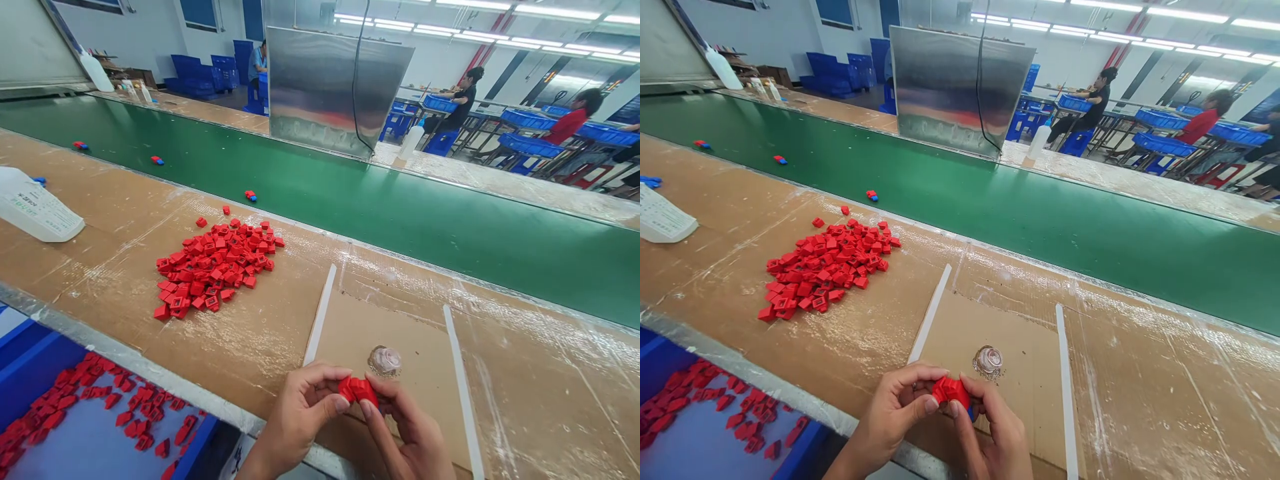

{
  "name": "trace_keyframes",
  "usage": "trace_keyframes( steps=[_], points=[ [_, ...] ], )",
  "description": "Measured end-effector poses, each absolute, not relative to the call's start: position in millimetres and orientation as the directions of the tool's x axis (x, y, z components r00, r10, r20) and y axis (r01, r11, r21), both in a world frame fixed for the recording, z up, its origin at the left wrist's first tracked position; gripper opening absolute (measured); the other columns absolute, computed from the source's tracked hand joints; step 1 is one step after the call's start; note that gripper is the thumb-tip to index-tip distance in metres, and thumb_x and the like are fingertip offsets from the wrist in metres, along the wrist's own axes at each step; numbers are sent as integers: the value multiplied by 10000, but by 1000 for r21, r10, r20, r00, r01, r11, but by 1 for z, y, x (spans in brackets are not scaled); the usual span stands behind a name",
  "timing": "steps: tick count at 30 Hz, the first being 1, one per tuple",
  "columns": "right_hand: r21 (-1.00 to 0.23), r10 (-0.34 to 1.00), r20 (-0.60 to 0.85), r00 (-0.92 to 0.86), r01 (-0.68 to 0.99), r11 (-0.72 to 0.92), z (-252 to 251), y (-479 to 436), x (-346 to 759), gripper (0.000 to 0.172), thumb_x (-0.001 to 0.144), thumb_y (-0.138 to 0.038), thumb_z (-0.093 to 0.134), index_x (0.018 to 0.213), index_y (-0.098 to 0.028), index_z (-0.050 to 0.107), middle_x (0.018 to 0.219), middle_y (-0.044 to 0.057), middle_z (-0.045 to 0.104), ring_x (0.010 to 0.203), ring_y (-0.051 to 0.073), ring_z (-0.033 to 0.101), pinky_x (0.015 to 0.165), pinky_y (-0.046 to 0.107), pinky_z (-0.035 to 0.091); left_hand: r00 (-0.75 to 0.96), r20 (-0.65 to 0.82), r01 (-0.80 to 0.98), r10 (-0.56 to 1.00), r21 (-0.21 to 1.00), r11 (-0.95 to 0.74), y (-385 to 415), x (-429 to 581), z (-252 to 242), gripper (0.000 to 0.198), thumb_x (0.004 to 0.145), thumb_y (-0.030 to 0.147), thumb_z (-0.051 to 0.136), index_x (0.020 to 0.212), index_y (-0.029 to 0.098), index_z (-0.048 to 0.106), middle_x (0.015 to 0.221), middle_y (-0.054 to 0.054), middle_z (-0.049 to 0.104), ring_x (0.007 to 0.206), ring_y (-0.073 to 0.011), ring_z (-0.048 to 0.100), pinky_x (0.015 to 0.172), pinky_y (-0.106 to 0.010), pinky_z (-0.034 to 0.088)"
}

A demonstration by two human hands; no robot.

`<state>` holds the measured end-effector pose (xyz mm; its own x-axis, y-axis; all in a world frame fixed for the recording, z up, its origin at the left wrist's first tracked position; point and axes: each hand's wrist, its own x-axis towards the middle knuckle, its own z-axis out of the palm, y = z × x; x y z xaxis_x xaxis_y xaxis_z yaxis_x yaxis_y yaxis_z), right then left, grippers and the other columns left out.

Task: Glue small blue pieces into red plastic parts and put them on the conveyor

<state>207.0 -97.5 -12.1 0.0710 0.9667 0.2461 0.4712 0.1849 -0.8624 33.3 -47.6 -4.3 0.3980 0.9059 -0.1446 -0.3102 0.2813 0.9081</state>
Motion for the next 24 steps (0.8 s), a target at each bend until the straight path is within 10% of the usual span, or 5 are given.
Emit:
trace_keyframes(
  steps=[24],
  points=[
    [-856, 929, 364, 71, 419, 304, -24, -96, 197, 191, 1039, -280, 479, 1123, -222, 640, 993, 82, 704, 891, 222, 682, 768, 286, 557, 504, -43, 76, 862, 997, 5, -41, 34, -4, 181, 914, 269, 636, 1028, 198, 758, 863, -46, 600, 816, -192, 577, 707, -263, 453]
  ],
)
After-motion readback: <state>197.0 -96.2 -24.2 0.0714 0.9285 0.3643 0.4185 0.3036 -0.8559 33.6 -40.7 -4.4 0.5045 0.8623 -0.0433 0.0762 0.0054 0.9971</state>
